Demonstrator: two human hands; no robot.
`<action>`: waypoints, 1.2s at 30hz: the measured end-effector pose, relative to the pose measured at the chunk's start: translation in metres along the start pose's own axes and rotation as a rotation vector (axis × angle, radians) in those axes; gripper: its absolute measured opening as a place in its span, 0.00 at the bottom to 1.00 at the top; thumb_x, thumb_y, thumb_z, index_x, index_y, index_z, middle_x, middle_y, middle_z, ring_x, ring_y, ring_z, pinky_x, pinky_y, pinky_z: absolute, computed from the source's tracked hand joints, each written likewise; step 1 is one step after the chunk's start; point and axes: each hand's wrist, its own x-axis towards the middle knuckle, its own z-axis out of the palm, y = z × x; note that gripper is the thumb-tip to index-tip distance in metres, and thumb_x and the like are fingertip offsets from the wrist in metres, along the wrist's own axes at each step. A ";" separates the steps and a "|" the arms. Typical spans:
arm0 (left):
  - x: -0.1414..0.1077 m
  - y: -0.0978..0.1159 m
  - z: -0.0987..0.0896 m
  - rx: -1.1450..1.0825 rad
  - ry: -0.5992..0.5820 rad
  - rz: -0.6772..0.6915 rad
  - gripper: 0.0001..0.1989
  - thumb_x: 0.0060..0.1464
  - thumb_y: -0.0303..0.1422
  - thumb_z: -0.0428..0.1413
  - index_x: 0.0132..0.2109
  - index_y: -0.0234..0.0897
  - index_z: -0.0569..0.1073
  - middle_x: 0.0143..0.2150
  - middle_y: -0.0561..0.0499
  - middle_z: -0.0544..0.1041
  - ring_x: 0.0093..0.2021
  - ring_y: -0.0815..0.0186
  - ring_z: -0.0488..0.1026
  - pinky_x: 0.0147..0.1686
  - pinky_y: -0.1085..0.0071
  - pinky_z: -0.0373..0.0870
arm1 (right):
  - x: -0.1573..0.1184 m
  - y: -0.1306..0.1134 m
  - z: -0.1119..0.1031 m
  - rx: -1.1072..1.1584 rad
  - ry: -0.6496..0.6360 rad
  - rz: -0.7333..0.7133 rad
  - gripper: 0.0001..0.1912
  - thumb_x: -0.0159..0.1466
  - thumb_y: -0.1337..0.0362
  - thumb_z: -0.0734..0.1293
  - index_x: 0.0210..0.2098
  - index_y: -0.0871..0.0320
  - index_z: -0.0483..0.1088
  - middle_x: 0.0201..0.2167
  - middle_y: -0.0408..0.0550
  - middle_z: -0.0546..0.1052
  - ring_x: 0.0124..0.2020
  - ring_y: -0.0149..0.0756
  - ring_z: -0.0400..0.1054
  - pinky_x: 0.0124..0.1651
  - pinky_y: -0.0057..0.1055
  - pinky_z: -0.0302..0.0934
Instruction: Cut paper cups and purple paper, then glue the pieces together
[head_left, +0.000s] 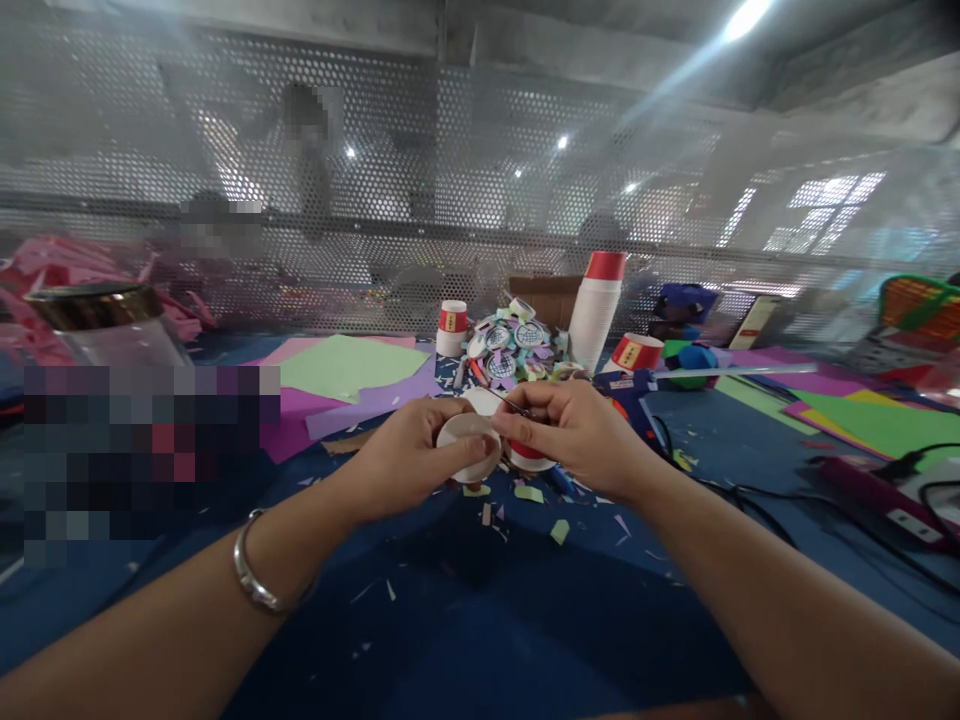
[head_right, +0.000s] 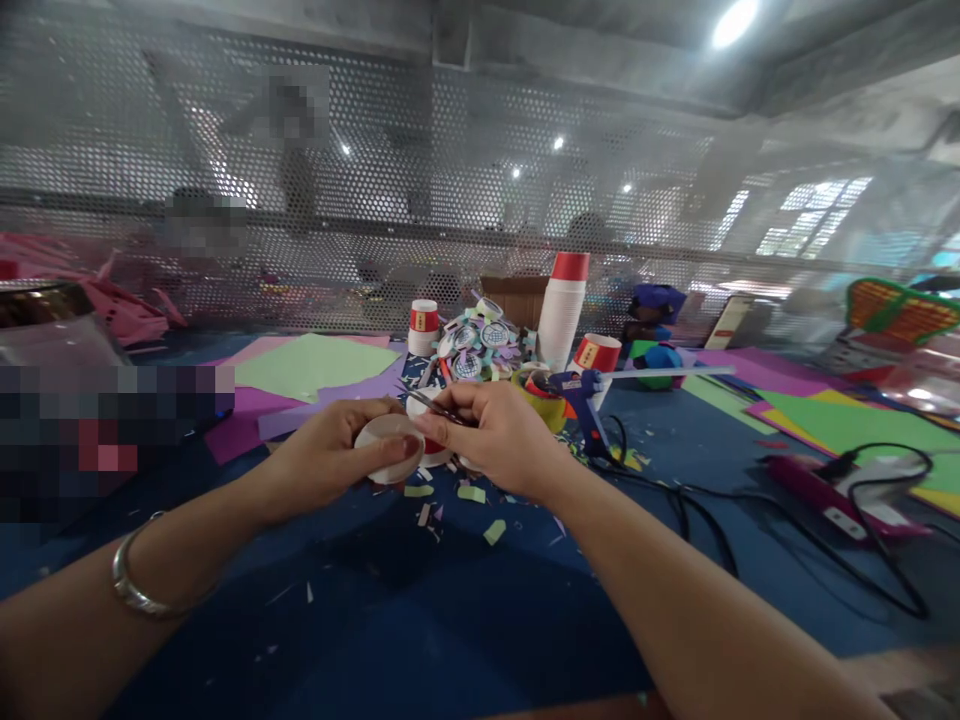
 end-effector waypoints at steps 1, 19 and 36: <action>0.000 -0.001 0.000 -0.020 0.001 -0.007 0.11 0.57 0.39 0.56 0.34 0.34 0.72 0.25 0.54 0.73 0.24 0.72 0.67 0.22 0.76 0.59 | 0.000 0.000 0.000 -0.003 -0.003 -0.013 0.12 0.60 0.57 0.70 0.30 0.60 0.71 0.21 0.41 0.70 0.21 0.26 0.61 0.24 0.25 0.54; -0.002 -0.005 0.001 -0.240 -0.070 0.104 0.12 0.57 0.40 0.59 0.33 0.35 0.72 0.30 0.52 0.76 0.30 0.70 0.73 0.29 0.75 0.65 | -0.004 -0.008 0.004 0.147 -0.071 -0.077 0.18 0.60 0.50 0.70 0.31 0.59 0.67 0.22 0.37 0.66 0.20 0.23 0.56 0.22 0.24 0.50; 0.004 -0.008 0.000 -0.128 0.147 0.192 0.12 0.57 0.42 0.58 0.37 0.36 0.72 0.25 0.56 0.68 0.23 0.73 0.63 0.22 0.77 0.62 | -0.007 -0.001 0.001 -0.240 0.022 -0.236 0.12 0.67 0.54 0.65 0.36 0.57 0.67 0.25 0.39 0.67 0.23 0.26 0.58 0.24 0.25 0.51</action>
